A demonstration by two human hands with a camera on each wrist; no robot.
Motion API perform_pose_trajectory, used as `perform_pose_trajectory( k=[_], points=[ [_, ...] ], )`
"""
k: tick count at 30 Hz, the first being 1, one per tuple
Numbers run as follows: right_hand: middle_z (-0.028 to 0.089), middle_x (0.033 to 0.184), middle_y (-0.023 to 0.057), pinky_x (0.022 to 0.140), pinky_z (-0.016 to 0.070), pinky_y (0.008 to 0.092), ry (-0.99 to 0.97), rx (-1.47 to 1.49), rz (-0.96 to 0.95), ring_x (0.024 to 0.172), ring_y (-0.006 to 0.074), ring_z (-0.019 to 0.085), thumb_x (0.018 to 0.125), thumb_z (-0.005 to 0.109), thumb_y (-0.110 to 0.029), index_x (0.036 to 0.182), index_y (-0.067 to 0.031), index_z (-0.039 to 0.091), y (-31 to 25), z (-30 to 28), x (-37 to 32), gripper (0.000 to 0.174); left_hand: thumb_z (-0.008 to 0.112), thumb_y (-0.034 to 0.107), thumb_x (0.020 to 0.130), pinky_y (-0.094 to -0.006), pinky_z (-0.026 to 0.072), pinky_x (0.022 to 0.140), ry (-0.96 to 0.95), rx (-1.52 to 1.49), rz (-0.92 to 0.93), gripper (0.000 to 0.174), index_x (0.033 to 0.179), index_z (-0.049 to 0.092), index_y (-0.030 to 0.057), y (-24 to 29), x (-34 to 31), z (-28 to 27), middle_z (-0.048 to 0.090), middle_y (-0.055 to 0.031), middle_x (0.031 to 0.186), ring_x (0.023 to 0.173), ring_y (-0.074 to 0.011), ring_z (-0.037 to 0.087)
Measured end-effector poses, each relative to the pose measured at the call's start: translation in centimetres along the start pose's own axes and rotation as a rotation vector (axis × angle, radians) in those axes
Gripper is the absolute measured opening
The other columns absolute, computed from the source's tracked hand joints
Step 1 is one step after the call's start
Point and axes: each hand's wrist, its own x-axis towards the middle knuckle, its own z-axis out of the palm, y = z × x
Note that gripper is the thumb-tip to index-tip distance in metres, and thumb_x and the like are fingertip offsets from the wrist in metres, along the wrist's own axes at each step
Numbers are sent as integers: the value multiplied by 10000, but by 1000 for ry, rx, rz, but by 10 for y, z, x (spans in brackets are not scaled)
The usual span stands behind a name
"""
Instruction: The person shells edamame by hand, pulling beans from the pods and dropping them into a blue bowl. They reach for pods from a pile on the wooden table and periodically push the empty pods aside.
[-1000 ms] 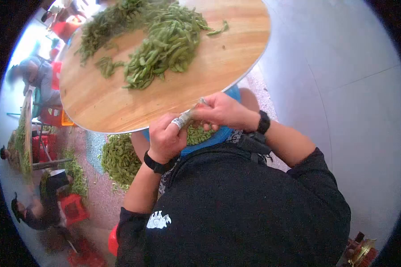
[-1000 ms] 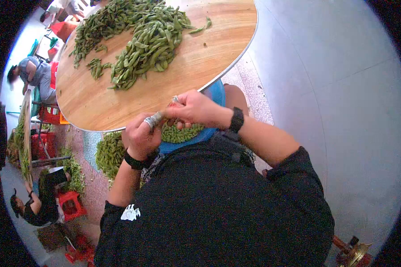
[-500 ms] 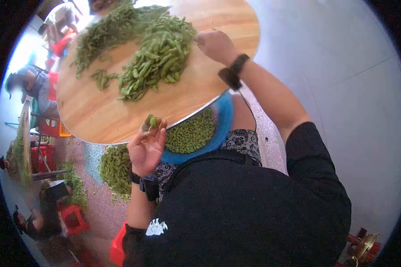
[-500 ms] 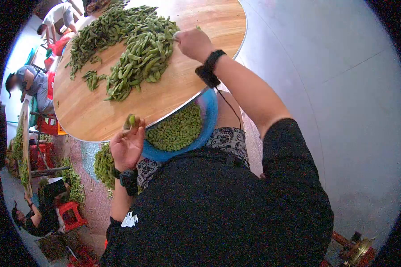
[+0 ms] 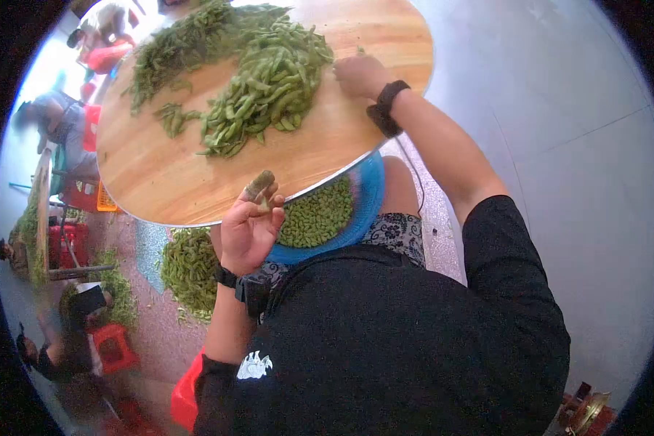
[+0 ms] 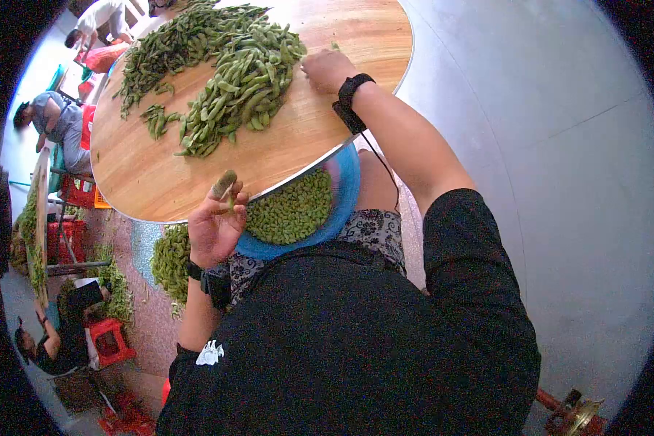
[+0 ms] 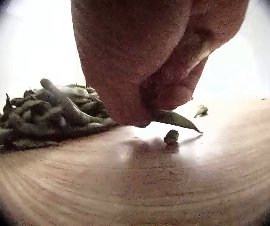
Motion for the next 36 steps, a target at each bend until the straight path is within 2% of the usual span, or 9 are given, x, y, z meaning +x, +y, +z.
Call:
perform_pose_trajectory(
  k=[3, 4, 7, 12, 16, 21, 25, 27, 36],
  points=[
    [672, 829, 112, 712, 530, 364, 355, 392, -54, 803, 297, 658, 763, 625, -189, 866, -49, 641, -17, -16, -15, 175, 510, 47, 863, -208, 445, 640, -60, -11, -43, 311, 1171, 534, 6, 5, 6, -6, 558, -42, 979, 799, -142, 527],
    [668, 790, 104, 665, 527, 342, 351, 643, -54, 734, 262, 653, 768, 650, -202, 863, -42, 646, -33, -25, -26, 186, 519, 63, 881, -193, 408, 597, -197, -43, -96, 304, 1180, 533, 13, 7, 9, -10, 560, -28, 960, 770, -117, 515],
    [652, 702, 44, 563, 491, 255, 173, 1450, 83, 613, 114, 599, 770, 732, -194, 883, -31, 673, -99, -67, -76, 207, 546, 108, 909, -182, 350, 559, -77, 159, 6, 297, 1196, 530, 34, -10, 14, 4, 586, -15, 946, 701, -78, 487],
    [644, 725, 6, 538, 468, 202, 128, 1765, 141, 625, 47, 563, 777, 743, -127, 947, -15, 677, -158, -63, -122, 214, 559, 129, 921, -207, 378, 539, -38, -18, 298, 102, 992, 587, 61, -24, 16, 15, 618, -30, 895, 666, -79, 493],
    [635, 709, 7, 536, 470, 196, 204, 1563, 52, 625, 49, 570, 797, 727, -139, 933, 0, 662, -157, -68, -131, 206, 548, 112, 925, -215, 390, 542, -63, -5, 290, 121, 1021, 590, 51, -19, 9, 15, 618, -35, 872, 664, -92, 497],
    [584, 697, 11, 514, 441, 210, -360, 2178, 301, 602, 63, 546, 891, 616, -134, 1008, 18, 608, -151, -73, -126, 192, 550, 114, 926, -217, 399, 538, -86, 116, 387, 189, 1087, 587, 22, -18, 7, 16, 598, -54, 787, 635, -112, 508],
    [568, 658, 15, 493, 431, 243, -102, 1719, 137, 586, 73, 541, 884, 615, -148, 956, 3, 624, -145, -69, -133, 167, 565, 134, 921, -217, 406, 538, -79, 90, 373, 192, 1066, 594, 12, -16, 10, 11, 602, -62, 774, 626, -115, 514],
    [549, 624, 55, 490, 426, 294, 237, 1108, -178, 552, 133, 546, 853, 626, -142, 924, -8, 634, -142, -62, -135, 152, 578, 153, 917, -216, 411, 540, -30, 58, 374, 198, 1043, 601, 2, -16, 10, 12, 600, -59, 771, 627, -117, 519],
    [564, 660, 132, 517, 441, 347, 432, 1043, -296, 579, 283, 568, 805, 643, -106, 925, -30, 653, -145, -61, -136, 142, 577, 148, 916, -213, 406, 532, -54, 84, 379, 191, 1019, 607, -10, -18, 11, 13, 602, -50, 767, 612, -111, 514]
  ],
)
